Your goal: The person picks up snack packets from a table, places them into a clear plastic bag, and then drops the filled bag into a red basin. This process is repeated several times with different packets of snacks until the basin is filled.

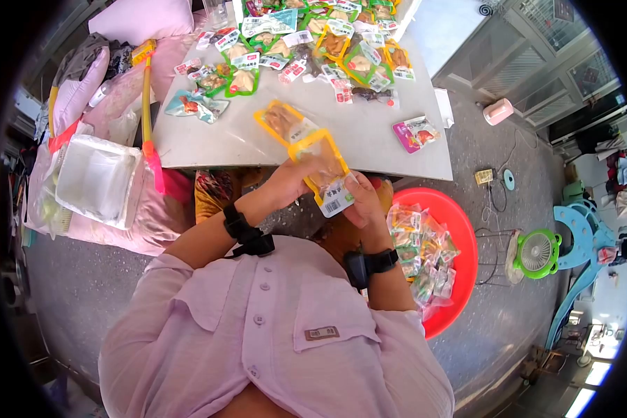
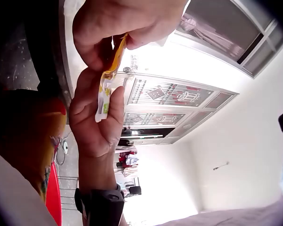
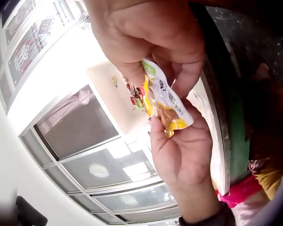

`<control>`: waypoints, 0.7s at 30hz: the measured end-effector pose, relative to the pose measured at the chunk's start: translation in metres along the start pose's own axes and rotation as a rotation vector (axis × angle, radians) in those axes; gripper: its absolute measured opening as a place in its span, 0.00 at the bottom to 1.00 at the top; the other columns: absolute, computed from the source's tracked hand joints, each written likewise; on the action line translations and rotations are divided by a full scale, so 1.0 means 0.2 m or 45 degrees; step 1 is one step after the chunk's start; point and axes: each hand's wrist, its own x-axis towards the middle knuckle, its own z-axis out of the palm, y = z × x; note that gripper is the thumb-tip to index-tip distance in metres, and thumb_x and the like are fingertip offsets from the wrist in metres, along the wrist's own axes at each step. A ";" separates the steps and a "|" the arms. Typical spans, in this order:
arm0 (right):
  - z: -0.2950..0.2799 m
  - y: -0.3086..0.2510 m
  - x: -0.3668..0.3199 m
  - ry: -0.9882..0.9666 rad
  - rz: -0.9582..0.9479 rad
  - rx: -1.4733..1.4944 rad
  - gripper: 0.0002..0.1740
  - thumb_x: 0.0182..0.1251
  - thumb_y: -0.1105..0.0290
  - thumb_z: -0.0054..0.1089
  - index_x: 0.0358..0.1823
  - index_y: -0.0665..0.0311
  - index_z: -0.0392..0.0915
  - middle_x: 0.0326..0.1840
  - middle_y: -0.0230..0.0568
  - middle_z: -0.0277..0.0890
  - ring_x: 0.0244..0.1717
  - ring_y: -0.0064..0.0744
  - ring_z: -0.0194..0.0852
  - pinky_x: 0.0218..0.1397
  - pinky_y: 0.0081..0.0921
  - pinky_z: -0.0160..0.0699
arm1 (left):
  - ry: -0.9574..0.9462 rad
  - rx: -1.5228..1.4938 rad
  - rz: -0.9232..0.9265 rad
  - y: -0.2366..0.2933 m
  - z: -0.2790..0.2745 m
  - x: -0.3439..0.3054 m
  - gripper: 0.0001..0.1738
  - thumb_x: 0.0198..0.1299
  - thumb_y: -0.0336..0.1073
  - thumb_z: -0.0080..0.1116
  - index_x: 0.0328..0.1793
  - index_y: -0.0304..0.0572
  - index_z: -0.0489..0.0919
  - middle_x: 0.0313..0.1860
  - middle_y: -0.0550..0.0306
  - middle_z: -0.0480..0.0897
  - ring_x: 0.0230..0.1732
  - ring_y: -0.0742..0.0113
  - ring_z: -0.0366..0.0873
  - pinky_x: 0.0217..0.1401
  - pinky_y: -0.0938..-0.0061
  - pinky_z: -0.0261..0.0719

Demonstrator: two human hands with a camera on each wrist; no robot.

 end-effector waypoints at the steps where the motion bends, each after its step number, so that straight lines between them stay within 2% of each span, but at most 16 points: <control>1: 0.01 0.00 -0.02 -0.028 0.025 0.022 0.14 0.59 0.71 0.47 0.46 0.67 0.66 0.42 0.39 0.71 0.40 0.30 0.72 0.46 0.28 0.71 | 0.030 0.125 0.007 0.00 0.01 -0.01 0.16 0.57 0.38 0.47 0.49 0.41 0.68 0.45 0.58 0.73 0.45 0.68 0.73 0.45 0.72 0.73; 3: -0.09 0.05 0.02 -0.002 0.028 0.097 0.12 0.59 0.73 0.46 0.44 0.67 0.66 0.39 0.39 0.72 0.39 0.31 0.72 0.44 0.30 0.72 | 0.084 0.378 0.022 0.05 0.03 -0.05 0.17 0.56 0.40 0.48 0.49 0.40 0.69 0.45 0.57 0.72 0.44 0.69 0.73 0.44 0.73 0.73; 6: -0.14 0.01 0.03 0.132 -0.113 0.059 0.10 0.59 0.75 0.45 0.41 0.69 0.67 0.37 0.41 0.72 0.38 0.31 0.73 0.44 0.31 0.73 | 0.363 1.367 0.225 0.14 0.02 -0.07 0.19 0.51 0.42 0.53 0.46 0.40 0.70 0.43 0.55 0.73 0.41 0.65 0.73 0.41 0.72 0.73; 9: -0.18 -0.04 0.04 0.275 -0.216 -0.026 0.09 0.59 0.77 0.43 0.41 0.70 0.67 0.37 0.43 0.72 0.38 0.32 0.73 0.43 0.28 0.73 | 0.611 1.986 0.689 0.08 -0.12 -0.01 0.19 0.45 0.42 0.56 0.41 0.39 0.71 0.37 0.51 0.73 0.37 0.59 0.74 0.37 0.69 0.73; 12: -0.17 -0.04 0.06 0.300 -0.233 -0.063 0.09 0.58 0.78 0.43 0.40 0.70 0.67 0.35 0.42 0.72 0.35 0.31 0.73 0.39 0.26 0.74 | 0.594 2.352 0.600 0.09 -0.15 0.02 0.17 0.43 0.41 0.55 0.37 0.39 0.72 0.34 0.49 0.71 0.32 0.53 0.73 0.35 0.65 0.72; 15: -0.18 -0.01 0.09 0.312 -0.216 -0.097 0.09 0.57 0.77 0.45 0.40 0.70 0.67 0.34 0.42 0.72 0.33 0.30 0.73 0.36 0.26 0.74 | 0.590 2.465 0.427 0.10 -0.15 0.04 0.13 0.44 0.40 0.52 0.33 0.39 0.73 0.33 0.49 0.72 0.31 0.52 0.73 0.35 0.63 0.73; 21: -0.11 0.00 0.11 0.301 -0.111 -0.065 0.09 0.56 0.78 0.45 0.40 0.71 0.67 0.33 0.41 0.71 0.32 0.30 0.73 0.33 0.25 0.74 | 0.664 2.287 0.376 0.08 -0.20 0.11 0.09 0.46 0.36 0.47 0.28 0.37 0.72 0.27 0.45 0.72 0.31 0.48 0.72 0.33 0.60 0.71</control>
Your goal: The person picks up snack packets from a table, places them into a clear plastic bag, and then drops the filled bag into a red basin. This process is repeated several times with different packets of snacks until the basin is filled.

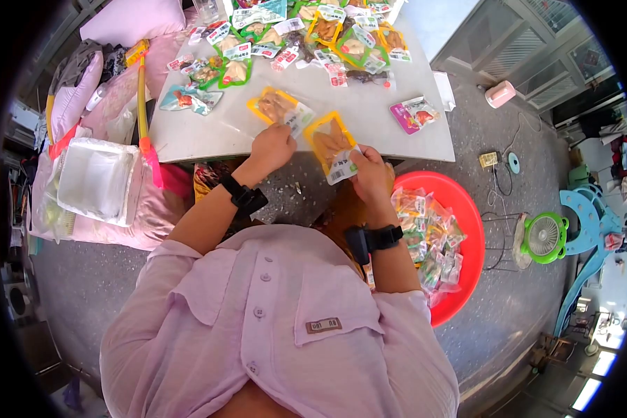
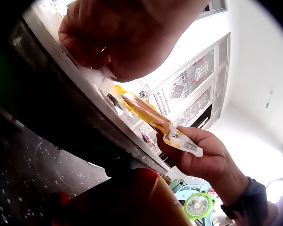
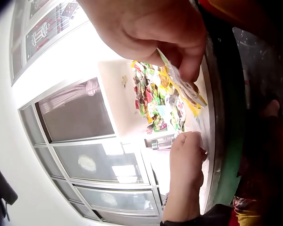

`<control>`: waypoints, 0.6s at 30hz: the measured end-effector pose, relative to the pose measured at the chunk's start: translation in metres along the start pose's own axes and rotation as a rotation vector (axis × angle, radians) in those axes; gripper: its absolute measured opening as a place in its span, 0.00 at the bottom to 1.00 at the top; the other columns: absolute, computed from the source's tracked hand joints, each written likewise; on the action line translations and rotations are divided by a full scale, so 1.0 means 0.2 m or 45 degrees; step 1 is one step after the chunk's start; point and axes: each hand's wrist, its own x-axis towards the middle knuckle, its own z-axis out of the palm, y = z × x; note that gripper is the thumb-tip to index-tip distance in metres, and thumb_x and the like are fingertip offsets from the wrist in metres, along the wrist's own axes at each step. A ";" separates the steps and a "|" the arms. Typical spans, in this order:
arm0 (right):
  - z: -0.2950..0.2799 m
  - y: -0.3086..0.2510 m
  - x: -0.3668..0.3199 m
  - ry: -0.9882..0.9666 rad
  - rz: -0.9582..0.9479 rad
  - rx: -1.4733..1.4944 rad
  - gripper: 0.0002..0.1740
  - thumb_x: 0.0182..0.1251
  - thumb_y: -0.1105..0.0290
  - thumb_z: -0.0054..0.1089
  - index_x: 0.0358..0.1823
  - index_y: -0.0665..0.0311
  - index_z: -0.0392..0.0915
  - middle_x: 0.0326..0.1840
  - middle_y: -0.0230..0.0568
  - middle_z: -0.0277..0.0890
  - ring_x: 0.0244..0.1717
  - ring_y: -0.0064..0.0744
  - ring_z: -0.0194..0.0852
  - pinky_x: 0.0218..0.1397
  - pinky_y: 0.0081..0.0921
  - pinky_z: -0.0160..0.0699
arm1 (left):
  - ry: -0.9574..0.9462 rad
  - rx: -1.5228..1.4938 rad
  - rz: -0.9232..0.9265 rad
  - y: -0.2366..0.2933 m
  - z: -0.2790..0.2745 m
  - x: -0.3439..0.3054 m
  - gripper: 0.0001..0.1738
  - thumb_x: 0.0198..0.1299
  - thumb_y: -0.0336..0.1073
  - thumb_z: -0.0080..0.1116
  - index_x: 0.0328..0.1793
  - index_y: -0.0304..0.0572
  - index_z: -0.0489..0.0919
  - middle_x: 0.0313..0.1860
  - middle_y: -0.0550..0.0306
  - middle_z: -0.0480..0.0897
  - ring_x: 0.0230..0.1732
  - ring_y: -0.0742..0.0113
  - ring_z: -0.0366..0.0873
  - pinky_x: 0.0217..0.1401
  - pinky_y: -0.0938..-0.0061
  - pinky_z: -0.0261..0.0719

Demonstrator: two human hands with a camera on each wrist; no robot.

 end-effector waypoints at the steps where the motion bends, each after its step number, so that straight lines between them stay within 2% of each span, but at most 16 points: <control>1: 0.02 -0.01 0.00 -0.018 0.012 0.014 0.09 0.56 0.78 0.45 0.39 0.71 0.67 0.33 0.41 0.71 0.32 0.30 0.73 0.33 0.25 0.74 | 0.047 -0.060 0.017 0.00 0.00 0.00 0.09 0.46 0.36 0.47 0.27 0.37 0.71 0.27 0.45 0.72 0.31 0.48 0.72 0.33 0.60 0.71; 4: 0.07 -0.03 0.01 -0.026 0.035 -0.046 0.09 0.55 0.78 0.45 0.38 0.71 0.68 0.33 0.41 0.71 0.31 0.31 0.73 0.33 0.25 0.74 | 0.157 -0.207 0.056 -0.01 0.00 -0.02 0.08 0.47 0.35 0.46 0.27 0.36 0.70 0.26 0.44 0.72 0.30 0.47 0.71 0.33 0.59 0.70; 10: 0.11 -0.06 0.14 -0.246 0.140 -0.119 0.09 0.54 0.78 0.47 0.37 0.71 0.68 0.33 0.41 0.71 0.32 0.33 0.73 0.34 0.28 0.74 | 0.219 -0.255 0.180 0.02 -0.02 -0.05 0.06 0.48 0.33 0.46 0.26 0.37 0.70 0.26 0.46 0.72 0.30 0.48 0.70 0.32 0.59 0.70; 12: 0.15 -0.08 0.15 -0.526 -0.442 -0.636 0.09 0.54 0.78 0.48 0.37 0.71 0.68 0.33 0.42 0.71 0.33 0.34 0.73 0.34 0.29 0.75 | 0.230 -0.241 0.213 0.05 -0.05 -0.07 0.06 0.48 0.32 0.46 0.26 0.38 0.70 0.26 0.47 0.72 0.30 0.48 0.70 0.31 0.60 0.70; 14: 0.23 -0.09 0.13 -0.537 -0.522 -0.735 0.09 0.53 0.77 0.49 0.37 0.71 0.69 0.34 0.43 0.71 0.34 0.34 0.73 0.35 0.30 0.75 | 0.232 -0.205 0.190 0.06 -0.05 -0.08 0.05 0.48 0.32 0.47 0.26 0.38 0.70 0.26 0.47 0.72 0.30 0.49 0.70 0.31 0.60 0.70; 15: 0.33 -0.13 0.08 -0.415 -0.309 -0.575 0.10 0.53 0.77 0.49 0.37 0.71 0.68 0.35 0.43 0.71 0.34 0.35 0.73 0.35 0.30 0.75 | 0.234 -0.186 0.179 0.07 -0.06 -0.08 0.05 0.48 0.32 0.47 0.26 0.39 0.70 0.26 0.48 0.72 0.30 0.49 0.70 0.31 0.60 0.70; 17: 0.37 -0.08 0.14 -0.367 0.051 -0.289 0.11 0.53 0.76 0.49 0.38 0.71 0.68 0.36 0.44 0.71 0.35 0.35 0.73 0.36 0.31 0.75 | 0.271 -0.141 0.221 0.06 -0.03 -0.09 0.04 0.47 0.32 0.47 0.27 0.39 0.70 0.25 0.48 0.72 0.30 0.49 0.70 0.31 0.60 0.70; 18: 0.30 0.04 0.31 -0.439 0.197 -0.163 0.11 0.53 0.75 0.49 0.39 0.71 0.68 0.36 0.44 0.71 0.35 0.35 0.73 0.36 0.31 0.75 | 0.289 -0.118 0.242 0.05 -0.02 -0.09 0.04 0.47 0.32 0.47 0.28 0.39 0.70 0.25 0.48 0.71 0.30 0.49 0.71 0.31 0.60 0.70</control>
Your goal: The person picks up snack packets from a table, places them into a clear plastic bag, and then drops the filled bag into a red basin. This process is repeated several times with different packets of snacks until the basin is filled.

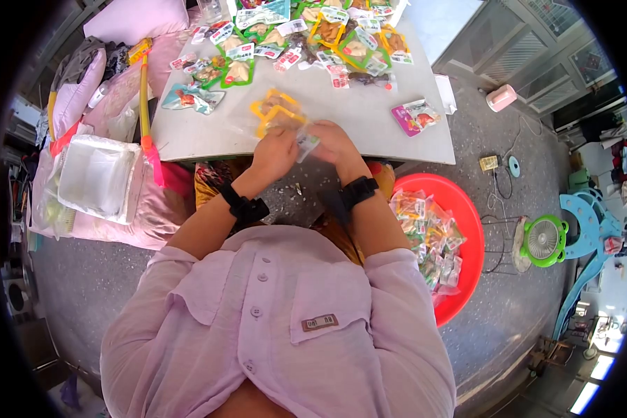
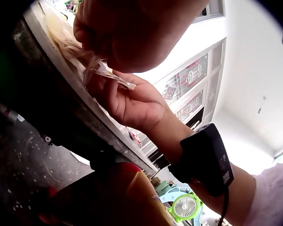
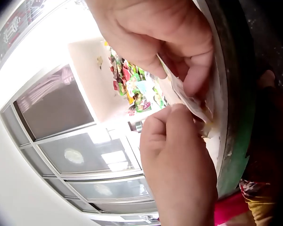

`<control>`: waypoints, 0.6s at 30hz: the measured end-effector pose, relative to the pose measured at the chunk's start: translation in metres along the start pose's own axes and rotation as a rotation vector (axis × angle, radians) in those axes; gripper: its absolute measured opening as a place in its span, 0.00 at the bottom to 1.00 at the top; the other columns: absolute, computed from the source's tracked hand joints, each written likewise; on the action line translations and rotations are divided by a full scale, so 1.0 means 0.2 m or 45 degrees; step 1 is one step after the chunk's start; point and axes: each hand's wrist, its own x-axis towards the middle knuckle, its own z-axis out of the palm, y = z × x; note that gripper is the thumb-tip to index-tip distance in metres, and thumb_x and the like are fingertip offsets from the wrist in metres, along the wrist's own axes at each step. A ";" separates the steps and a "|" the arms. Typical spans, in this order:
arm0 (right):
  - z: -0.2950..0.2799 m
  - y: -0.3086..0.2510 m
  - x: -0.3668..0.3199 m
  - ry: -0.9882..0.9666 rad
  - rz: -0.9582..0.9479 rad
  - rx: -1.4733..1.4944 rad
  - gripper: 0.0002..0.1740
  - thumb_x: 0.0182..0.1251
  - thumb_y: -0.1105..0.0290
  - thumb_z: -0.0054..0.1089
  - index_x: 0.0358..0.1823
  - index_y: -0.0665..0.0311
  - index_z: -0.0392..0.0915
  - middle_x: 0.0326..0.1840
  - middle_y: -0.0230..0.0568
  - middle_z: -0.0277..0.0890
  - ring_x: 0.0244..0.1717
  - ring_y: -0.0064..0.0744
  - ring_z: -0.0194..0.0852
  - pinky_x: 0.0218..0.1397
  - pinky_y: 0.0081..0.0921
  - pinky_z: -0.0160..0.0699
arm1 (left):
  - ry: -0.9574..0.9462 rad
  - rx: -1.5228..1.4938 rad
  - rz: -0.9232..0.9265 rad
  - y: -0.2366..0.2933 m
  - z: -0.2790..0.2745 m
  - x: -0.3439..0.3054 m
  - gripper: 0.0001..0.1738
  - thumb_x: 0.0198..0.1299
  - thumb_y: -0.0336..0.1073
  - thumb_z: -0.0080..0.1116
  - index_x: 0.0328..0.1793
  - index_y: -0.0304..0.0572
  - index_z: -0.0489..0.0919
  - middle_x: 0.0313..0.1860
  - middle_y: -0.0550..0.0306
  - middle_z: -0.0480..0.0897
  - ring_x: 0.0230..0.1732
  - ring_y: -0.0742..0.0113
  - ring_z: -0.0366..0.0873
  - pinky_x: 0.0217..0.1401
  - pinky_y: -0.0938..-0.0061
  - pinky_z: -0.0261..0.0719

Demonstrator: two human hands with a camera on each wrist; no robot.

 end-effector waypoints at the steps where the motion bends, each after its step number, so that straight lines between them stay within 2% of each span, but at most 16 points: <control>1: -0.06 0.06 0.09 -0.092 0.117 0.142 0.12 0.54 0.75 0.49 0.40 0.71 0.67 0.37 0.45 0.71 0.35 0.35 0.73 0.36 0.32 0.75 | 0.008 -0.003 0.000 0.00 0.00 0.00 0.04 0.47 0.32 0.47 0.28 0.39 0.70 0.25 0.48 0.71 0.30 0.49 0.71 0.31 0.60 0.70; 4: 0.00 0.03 0.05 -0.288 0.062 0.335 0.13 0.55 0.72 0.47 0.41 0.70 0.68 0.38 0.44 0.71 0.35 0.36 0.73 0.35 0.29 0.75 | 0.043 -0.002 0.004 -0.01 -0.03 -0.02 0.06 0.47 0.32 0.48 0.31 0.39 0.70 0.27 0.48 0.71 0.31 0.49 0.71 0.31 0.60 0.70; 7: 0.08 -0.08 -0.11 0.113 0.185 -0.499 0.13 0.54 0.71 0.46 0.41 0.69 0.69 0.34 0.40 0.72 0.31 0.30 0.73 0.31 0.24 0.73 | 0.087 -0.007 0.016 -0.01 -0.05 -0.05 0.07 0.46 0.32 0.48 0.32 0.39 0.70 0.29 0.48 0.71 0.31 0.49 0.71 0.31 0.61 0.71; 10: 0.09 -0.12 -0.15 0.151 0.236 -0.762 0.13 0.53 0.71 0.46 0.40 0.68 0.70 0.29 0.36 0.72 0.25 0.23 0.70 0.24 0.19 0.69 | 0.087 -0.030 0.037 -0.02 -0.03 -0.07 0.07 0.46 0.31 0.48 0.33 0.40 0.71 0.31 0.49 0.71 0.31 0.50 0.71 0.31 0.62 0.71; 12: 0.05 -0.07 -0.10 0.114 0.162 -0.636 0.12 0.52 0.71 0.46 0.38 0.68 0.70 0.27 0.36 0.71 0.21 0.20 0.68 0.19 0.16 0.66 | 0.052 -0.010 0.016 -0.01 -0.03 -0.07 0.08 0.45 0.31 0.48 0.34 0.42 0.72 0.33 0.50 0.72 0.32 0.53 0.72 0.31 0.64 0.72; 13: 0.05 -0.03 -0.07 0.092 0.126 -0.572 0.12 0.52 0.71 0.46 0.37 0.68 0.69 0.26 0.35 0.71 0.20 0.19 0.67 0.17 0.15 0.64 | 0.078 -0.015 0.058 -0.02 -0.03 -0.07 0.06 0.46 0.31 0.48 0.32 0.41 0.71 0.32 0.50 0.72 0.31 0.52 0.71 0.31 0.63 0.72; 15: 0.08 0.02 -0.01 0.183 0.097 -0.617 0.10 0.52 0.71 0.45 0.35 0.67 0.69 0.24 0.35 0.70 0.19 0.20 0.68 0.16 0.14 0.64 | 0.130 -0.017 0.140 -0.04 -0.01 -0.07 0.04 0.46 0.31 0.49 0.29 0.40 0.69 0.28 0.48 0.70 0.28 0.49 0.70 0.29 0.61 0.70; 18: 0.12 0.05 0.03 0.232 0.054 -0.551 0.08 0.51 0.73 0.45 0.33 0.67 0.69 0.23 0.36 0.69 0.18 0.21 0.68 0.16 0.14 0.65 | 0.101 -0.004 0.096 -0.06 0.00 -0.08 0.04 0.46 0.31 0.49 0.27 0.40 0.69 0.27 0.49 0.70 0.28 0.49 0.70 0.28 0.61 0.69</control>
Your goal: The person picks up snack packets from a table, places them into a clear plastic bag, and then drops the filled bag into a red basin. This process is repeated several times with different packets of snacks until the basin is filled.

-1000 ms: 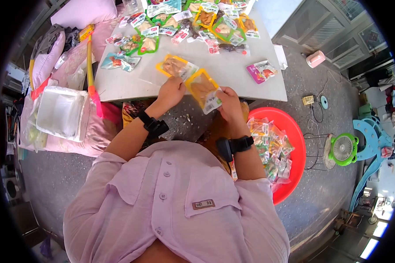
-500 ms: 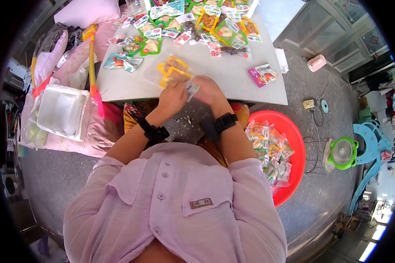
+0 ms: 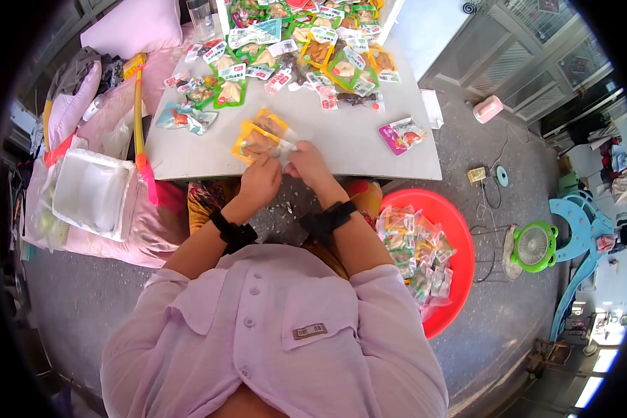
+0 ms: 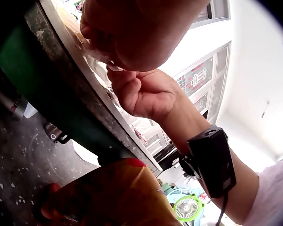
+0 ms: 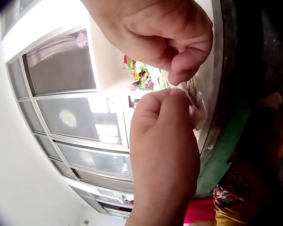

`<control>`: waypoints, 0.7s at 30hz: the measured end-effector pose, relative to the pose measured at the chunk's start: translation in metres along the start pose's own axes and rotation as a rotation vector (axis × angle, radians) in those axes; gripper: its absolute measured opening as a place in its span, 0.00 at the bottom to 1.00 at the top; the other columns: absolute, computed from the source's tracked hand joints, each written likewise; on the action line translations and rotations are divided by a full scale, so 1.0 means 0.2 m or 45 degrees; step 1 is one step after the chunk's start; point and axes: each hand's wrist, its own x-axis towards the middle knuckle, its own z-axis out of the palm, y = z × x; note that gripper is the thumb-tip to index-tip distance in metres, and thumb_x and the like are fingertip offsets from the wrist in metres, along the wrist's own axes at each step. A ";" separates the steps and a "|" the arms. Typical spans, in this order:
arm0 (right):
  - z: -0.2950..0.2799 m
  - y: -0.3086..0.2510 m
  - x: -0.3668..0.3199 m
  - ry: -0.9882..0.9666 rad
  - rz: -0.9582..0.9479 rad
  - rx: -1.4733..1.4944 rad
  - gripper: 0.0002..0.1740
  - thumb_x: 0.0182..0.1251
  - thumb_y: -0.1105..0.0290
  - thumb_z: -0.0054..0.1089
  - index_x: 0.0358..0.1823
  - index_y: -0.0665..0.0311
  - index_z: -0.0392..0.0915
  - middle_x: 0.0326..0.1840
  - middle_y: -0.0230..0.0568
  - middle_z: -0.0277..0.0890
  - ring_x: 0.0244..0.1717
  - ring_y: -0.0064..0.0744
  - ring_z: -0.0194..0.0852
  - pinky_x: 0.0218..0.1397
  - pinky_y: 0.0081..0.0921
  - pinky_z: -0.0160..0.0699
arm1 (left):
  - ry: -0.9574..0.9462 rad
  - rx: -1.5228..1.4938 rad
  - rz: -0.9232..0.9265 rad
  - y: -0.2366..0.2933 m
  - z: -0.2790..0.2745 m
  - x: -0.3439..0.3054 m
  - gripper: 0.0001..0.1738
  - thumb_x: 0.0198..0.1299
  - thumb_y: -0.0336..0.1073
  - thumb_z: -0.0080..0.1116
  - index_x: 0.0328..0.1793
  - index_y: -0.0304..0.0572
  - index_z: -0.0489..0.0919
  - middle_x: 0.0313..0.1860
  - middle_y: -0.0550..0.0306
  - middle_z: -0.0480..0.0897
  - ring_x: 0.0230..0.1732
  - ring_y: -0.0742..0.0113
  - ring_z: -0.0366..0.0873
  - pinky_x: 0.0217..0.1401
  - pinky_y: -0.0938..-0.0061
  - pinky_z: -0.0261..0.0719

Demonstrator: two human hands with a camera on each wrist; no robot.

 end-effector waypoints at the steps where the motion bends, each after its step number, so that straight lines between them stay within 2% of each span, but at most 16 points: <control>1: 0.01 0.00 0.00 0.003 -0.006 0.046 0.07 0.51 0.73 0.45 0.32 0.67 0.68 0.22 0.36 0.69 0.18 0.21 0.68 0.16 0.15 0.66 | -0.015 -0.011 -0.003 -0.01 0.00 -0.01 0.04 0.46 0.31 0.50 0.27 0.40 0.69 0.27 0.49 0.70 0.28 0.49 0.70 0.28 0.61 0.69; 6: 0.03 -0.03 -0.02 0.026 0.038 0.069 0.07 0.51 0.73 0.45 0.32 0.66 0.69 0.20 0.35 0.69 0.20 0.21 0.69 0.19 0.16 0.68 | 0.005 -0.059 -0.001 -0.02 0.02 -0.01 0.04 0.45 0.31 0.50 0.26 0.40 0.68 0.26 0.50 0.69 0.27 0.50 0.70 0.27 0.62 0.69; 7: 0.03 -0.04 -0.02 0.013 0.046 0.047 0.07 0.51 0.73 0.46 0.32 0.66 0.69 0.20 0.34 0.69 0.20 0.21 0.68 0.19 0.16 0.67 | -0.031 -0.051 -0.012 -0.03 0.01 -0.01 0.05 0.45 0.32 0.51 0.27 0.41 0.69 0.27 0.50 0.70 0.28 0.50 0.70 0.29 0.62 0.69; 9: -0.03 -0.08 -0.01 -0.200 0.061 -0.163 0.07 0.51 0.71 0.47 0.31 0.65 0.70 0.21 0.34 0.69 0.20 0.21 0.68 0.19 0.15 0.65 | -0.103 -0.036 -0.031 -0.04 0.01 -0.01 0.07 0.45 0.34 0.53 0.29 0.41 0.70 0.30 0.50 0.71 0.32 0.50 0.70 0.33 0.62 0.70; 10: -0.07 -0.10 0.00 -0.306 0.067 -0.269 0.07 0.51 0.70 0.48 0.31 0.65 0.70 0.21 0.34 0.69 0.20 0.21 0.68 0.19 0.15 0.65 | -0.024 -0.003 0.045 -0.05 -0.01 0.01 0.09 0.45 0.36 0.54 0.32 0.41 0.71 0.34 0.50 0.71 0.36 0.50 0.69 0.38 0.62 0.68; 12: -0.16 -0.14 0.01 -0.205 0.057 -0.276 0.07 0.51 0.69 0.50 0.30 0.65 0.70 0.22 0.33 0.70 0.20 0.21 0.68 0.19 0.14 0.63 | 0.130 0.063 0.195 -0.06 -0.06 0.05 0.14 0.44 0.39 0.56 0.36 0.42 0.73 0.41 0.49 0.71 0.43 0.51 0.68 0.47 0.60 0.65; 13: -0.21 -0.15 0.02 -0.154 0.055 -0.279 0.08 0.51 0.68 0.50 0.30 0.65 0.71 0.22 0.33 0.70 0.20 0.21 0.67 0.18 0.14 0.62 | 0.061 0.087 0.207 -0.07 -0.07 0.06 0.16 0.43 0.41 0.56 0.38 0.42 0.73 0.44 0.50 0.70 0.47 0.51 0.65 0.50 0.58 0.61; 15: -0.32 -0.17 0.12 -0.085 -0.222 -0.432 0.08 0.51 0.68 0.50 0.30 0.65 0.71 0.23 0.34 0.71 0.20 0.22 0.68 0.18 0.16 0.63 | -0.074 0.135 0.231 -0.11 -0.08 0.07 0.22 0.42 0.45 0.58 0.43 0.42 0.73 0.50 0.50 0.68 0.53 0.51 0.61 0.57 0.55 0.54; 18: -0.42 -0.32 0.29 0.047 -0.223 -0.349 0.09 0.51 0.69 0.50 0.32 0.66 0.70 0.26 0.36 0.71 0.19 0.24 0.68 0.21 0.18 0.68 | -0.076 0.234 0.258 -0.17 -0.02 0.04 0.26 0.40 0.49 0.58 0.45 0.42 0.73 0.52 0.51 0.66 0.55 0.52 0.59 0.57 0.52 0.52; 21: -0.56 -0.33 0.68 -0.097 -0.348 -0.186 0.10 0.50 0.72 0.50 0.34 0.68 0.69 0.28 0.38 0.70 0.22 0.26 0.69 0.24 0.20 0.73 | -0.054 0.245 0.245 -0.17 0.00 0.04 0.29 0.38 0.50 0.59 0.46 0.42 0.72 0.52 0.51 0.66 0.54 0.51 0.60 0.56 0.51 0.52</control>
